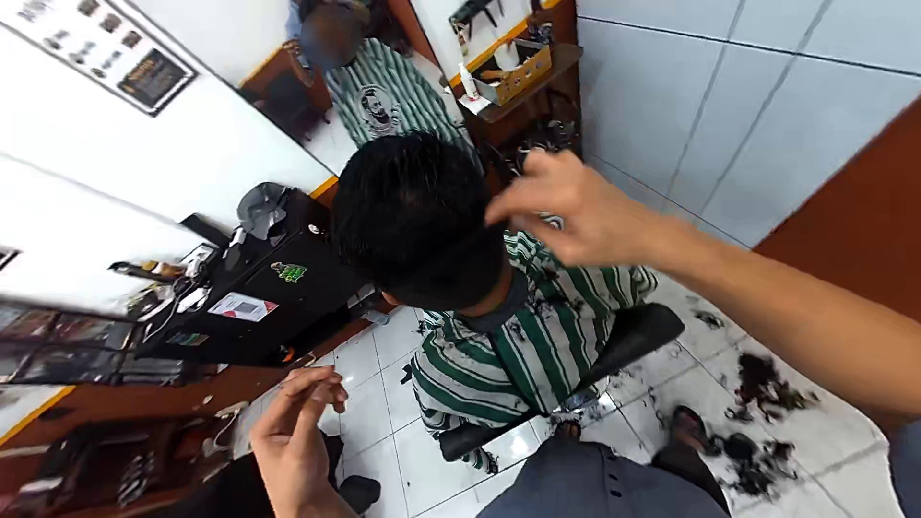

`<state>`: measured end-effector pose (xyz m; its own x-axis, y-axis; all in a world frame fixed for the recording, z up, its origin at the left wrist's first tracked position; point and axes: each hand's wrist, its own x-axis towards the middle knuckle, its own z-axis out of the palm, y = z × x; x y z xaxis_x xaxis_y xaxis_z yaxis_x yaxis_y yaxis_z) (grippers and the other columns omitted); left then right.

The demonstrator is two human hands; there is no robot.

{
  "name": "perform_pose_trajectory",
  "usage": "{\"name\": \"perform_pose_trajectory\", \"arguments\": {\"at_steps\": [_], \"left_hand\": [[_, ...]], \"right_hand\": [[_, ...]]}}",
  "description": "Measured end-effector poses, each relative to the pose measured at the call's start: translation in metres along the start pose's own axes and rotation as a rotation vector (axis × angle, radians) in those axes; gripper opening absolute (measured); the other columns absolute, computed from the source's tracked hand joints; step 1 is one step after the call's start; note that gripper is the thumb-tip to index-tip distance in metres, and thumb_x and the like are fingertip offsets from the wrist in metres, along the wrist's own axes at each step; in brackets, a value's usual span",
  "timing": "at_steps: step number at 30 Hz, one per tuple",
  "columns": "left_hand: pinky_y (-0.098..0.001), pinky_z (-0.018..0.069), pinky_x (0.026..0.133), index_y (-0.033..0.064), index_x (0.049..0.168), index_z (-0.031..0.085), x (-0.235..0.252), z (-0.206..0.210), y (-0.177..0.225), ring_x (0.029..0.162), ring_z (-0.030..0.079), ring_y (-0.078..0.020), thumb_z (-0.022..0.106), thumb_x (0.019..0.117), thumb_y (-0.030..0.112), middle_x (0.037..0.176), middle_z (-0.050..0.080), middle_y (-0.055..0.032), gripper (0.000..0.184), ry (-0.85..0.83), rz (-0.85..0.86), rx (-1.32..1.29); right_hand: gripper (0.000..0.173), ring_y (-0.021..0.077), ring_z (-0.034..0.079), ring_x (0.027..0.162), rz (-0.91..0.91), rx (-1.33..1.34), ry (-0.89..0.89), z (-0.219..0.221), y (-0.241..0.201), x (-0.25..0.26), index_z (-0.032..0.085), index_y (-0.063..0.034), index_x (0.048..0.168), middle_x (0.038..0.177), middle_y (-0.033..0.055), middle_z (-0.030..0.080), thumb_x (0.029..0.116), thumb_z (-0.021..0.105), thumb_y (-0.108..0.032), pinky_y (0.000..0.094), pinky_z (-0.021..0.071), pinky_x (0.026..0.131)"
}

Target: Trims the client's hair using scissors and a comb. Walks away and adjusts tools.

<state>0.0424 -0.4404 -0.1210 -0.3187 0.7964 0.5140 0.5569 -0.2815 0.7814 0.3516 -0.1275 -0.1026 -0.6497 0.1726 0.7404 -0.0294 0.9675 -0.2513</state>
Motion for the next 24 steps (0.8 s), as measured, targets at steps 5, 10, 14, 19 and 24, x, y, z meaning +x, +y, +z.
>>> {"name": "perform_pose_trajectory", "arguments": {"at_steps": [5,10,14,19,24], "left_hand": [[-0.0202,0.0576,0.064,0.0207,0.115,0.076,-0.033,0.103,0.032,0.075,0.068,-0.0056,0.061,0.1012,0.026,0.102,0.074,0.0044,0.021,0.239,-0.044,-0.007],[-0.0216,0.0573,0.061,0.0142,0.117,0.074,-0.038,0.209,0.058,0.070,0.066,-0.0064,0.062,0.0998,0.020,0.096,0.074,0.0010,0.022,0.450,-0.151,-0.094],[-0.0226,0.0580,0.063,0.0136,0.120,0.074,-0.057,0.253,0.075,0.072,0.067,-0.0078,0.062,0.0995,0.021,0.096,0.074,0.0007,0.024,0.586,-0.245,-0.017],[-0.0178,0.0553,0.063,0.0192,0.115,0.077,-0.075,0.321,0.075,0.065,0.064,-0.0008,0.063,0.0980,0.023,0.083,0.073,0.0094,0.022,0.727,-0.348,0.179],[-0.0259,0.0606,0.083,0.0369,0.150,0.045,-0.010,0.448,0.074,0.110,0.068,-0.0086,0.076,0.0896,0.044,0.137,0.061,0.0109,0.069,0.563,-0.245,-0.008]], "right_hand": [[0.032,0.0240,0.062,0.089,-0.138,0.140,-0.072,-0.024,0.049,-0.017,0.076,-0.0144,0.113,0.090,0.0021,0.071,0.0943,0.051,-0.011,0.0474,0.0441,0.076],[0.030,0.0136,0.067,0.074,0.221,0.618,-0.147,-0.038,0.083,0.057,0.061,-0.0008,0.128,0.087,0.0067,0.071,0.1011,0.049,-0.004,0.0346,0.0573,0.072],[0.032,0.0272,0.068,0.089,0.054,0.506,-0.319,-0.025,0.061,0.036,0.069,-0.0091,0.124,0.090,0.0080,0.071,0.0952,0.056,-0.003,0.0556,0.0545,0.079],[0.040,0.0268,0.062,0.090,-0.405,0.390,-0.232,-0.043,0.092,-0.026,0.076,-0.0231,0.119,0.085,0.0002,0.068,0.0902,0.053,-0.009,0.0503,0.0418,0.076],[0.032,0.0199,0.060,0.084,-0.325,0.852,-0.413,-0.075,0.188,-0.064,0.077,-0.0126,0.115,0.082,0.0013,0.071,0.0980,0.050,-0.011,0.0404,0.0411,0.078]]}}
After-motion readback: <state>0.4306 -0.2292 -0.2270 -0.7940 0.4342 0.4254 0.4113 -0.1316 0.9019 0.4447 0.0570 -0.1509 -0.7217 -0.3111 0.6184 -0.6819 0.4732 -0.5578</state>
